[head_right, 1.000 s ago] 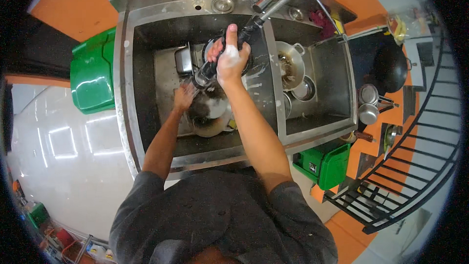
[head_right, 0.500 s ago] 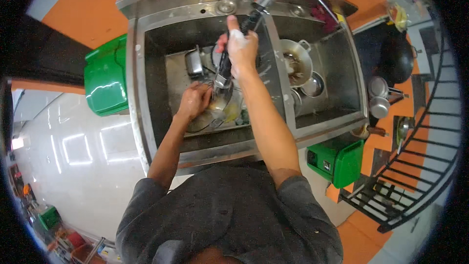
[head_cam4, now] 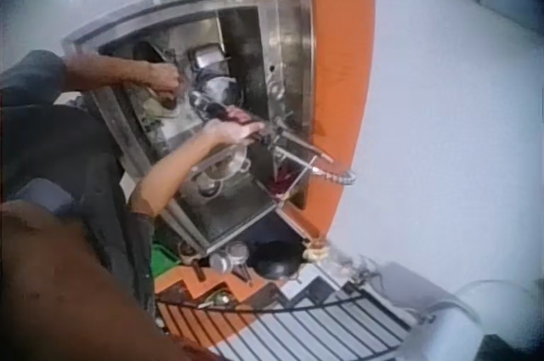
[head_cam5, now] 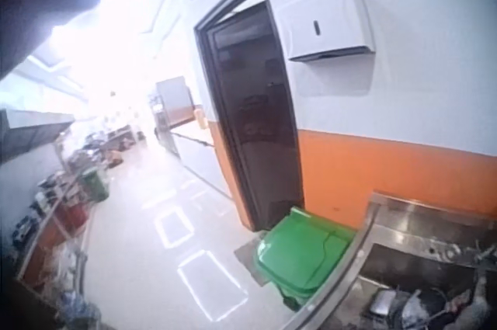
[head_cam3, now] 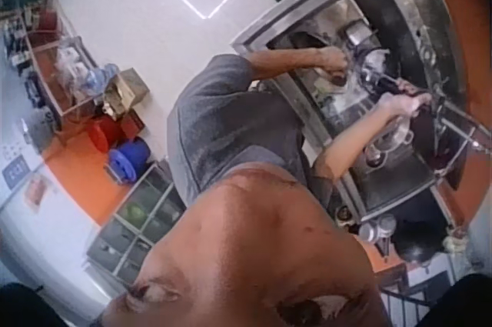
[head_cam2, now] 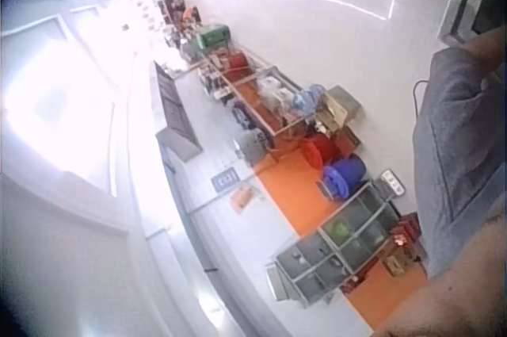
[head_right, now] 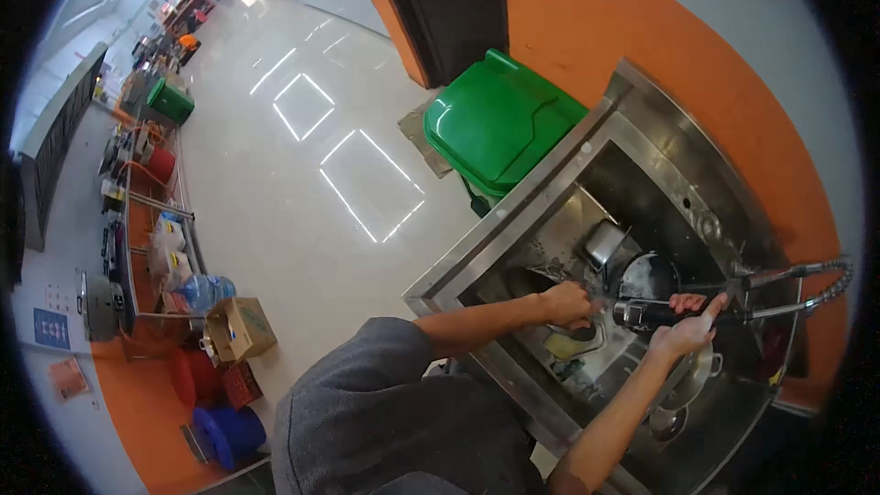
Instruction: The person washes metal woks and lids in a large industrial sink by scrubbing them with a sponge and soapy water, then rinsing them with a spray nozzle and placing them on a rack to the side.
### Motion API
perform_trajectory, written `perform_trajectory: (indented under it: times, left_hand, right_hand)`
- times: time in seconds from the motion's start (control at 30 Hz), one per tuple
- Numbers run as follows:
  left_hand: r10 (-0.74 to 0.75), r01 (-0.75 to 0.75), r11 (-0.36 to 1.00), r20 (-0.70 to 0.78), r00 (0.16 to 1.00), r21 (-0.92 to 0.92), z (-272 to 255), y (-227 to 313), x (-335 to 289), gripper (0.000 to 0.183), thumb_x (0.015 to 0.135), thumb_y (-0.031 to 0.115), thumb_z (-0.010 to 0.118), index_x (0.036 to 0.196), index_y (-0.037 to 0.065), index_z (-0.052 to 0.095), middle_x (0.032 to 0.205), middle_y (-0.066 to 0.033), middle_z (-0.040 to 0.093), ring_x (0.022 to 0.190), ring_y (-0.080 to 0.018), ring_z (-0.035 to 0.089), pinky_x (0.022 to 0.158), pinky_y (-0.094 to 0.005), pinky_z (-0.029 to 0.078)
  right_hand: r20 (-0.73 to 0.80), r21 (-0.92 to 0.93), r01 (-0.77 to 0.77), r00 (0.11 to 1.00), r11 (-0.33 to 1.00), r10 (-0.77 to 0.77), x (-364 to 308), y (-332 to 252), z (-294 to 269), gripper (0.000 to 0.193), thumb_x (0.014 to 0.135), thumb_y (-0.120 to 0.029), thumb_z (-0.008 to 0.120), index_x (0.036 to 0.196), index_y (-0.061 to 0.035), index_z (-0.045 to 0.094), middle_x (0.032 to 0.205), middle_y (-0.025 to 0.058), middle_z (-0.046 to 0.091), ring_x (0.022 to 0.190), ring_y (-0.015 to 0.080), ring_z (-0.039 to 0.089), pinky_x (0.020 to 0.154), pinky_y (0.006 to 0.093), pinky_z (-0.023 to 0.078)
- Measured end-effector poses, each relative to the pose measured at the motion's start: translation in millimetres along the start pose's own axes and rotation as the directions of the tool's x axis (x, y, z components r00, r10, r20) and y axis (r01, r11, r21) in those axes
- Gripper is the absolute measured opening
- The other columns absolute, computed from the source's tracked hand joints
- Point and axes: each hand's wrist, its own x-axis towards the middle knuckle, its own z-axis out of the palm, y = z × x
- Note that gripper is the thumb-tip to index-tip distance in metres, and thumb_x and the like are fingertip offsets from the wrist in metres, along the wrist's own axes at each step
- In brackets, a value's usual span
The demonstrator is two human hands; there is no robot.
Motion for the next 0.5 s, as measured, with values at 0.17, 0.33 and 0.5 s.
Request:
perform_trajectory:
  times: [0.17,0.33,0.5]
  left_hand:
    - [-0.019,0.015,0.999,0.127,0.992,0.032,13.4,-5.7,7.4,0.026,0.078,0.029,0.065,0.082,0.004,0.067,0.083,-0.0176,0.067,0.080,-0.0353,0.066,0.071,-0.0442,0.052]
    - [0.007,-0.008,1.000,0.148,0.989,0.008,11.0,-2.5,5.5,0.023,0.077,0.026,0.064,0.080,0.003,0.066,0.083,-0.0184,0.067,0.081,-0.0356,0.066,0.071,-0.0444,0.053]
    - [-0.034,0.033,0.999,0.119,0.992,0.002,12.6,7.3,-0.7,0.026,0.075,0.027,0.067,0.080,0.001,0.068,0.081,-0.0191,0.066,0.076,-0.0352,0.066,0.065,-0.0435,0.053]
  right_hand:
    - [0.008,-0.026,-0.048,0.999,0.999,0.048,5.4,3.7,-0.8,0.041,0.092,-0.038,0.057,0.070,-0.0059,0.047,0.064,0.0074,0.049,0.054,0.0190,0.046,0.055,0.0328,0.042]
    - [-0.009,-0.153,-0.086,0.996,0.984,0.086,24.1,-1.5,-4.4,0.040,0.092,-0.041,0.056,0.078,-0.0039,0.052,0.077,0.0110,0.059,0.070,0.0226,0.058,0.068,0.0321,0.048]
    - [0.038,-0.165,-0.253,0.964,0.953,0.263,25.2,-29.4,4.6,0.046,0.092,-0.048,0.050,0.075,-0.0051,0.052,0.074,0.0081,0.055,0.071,0.0204,0.054,0.071,0.0330,0.045]
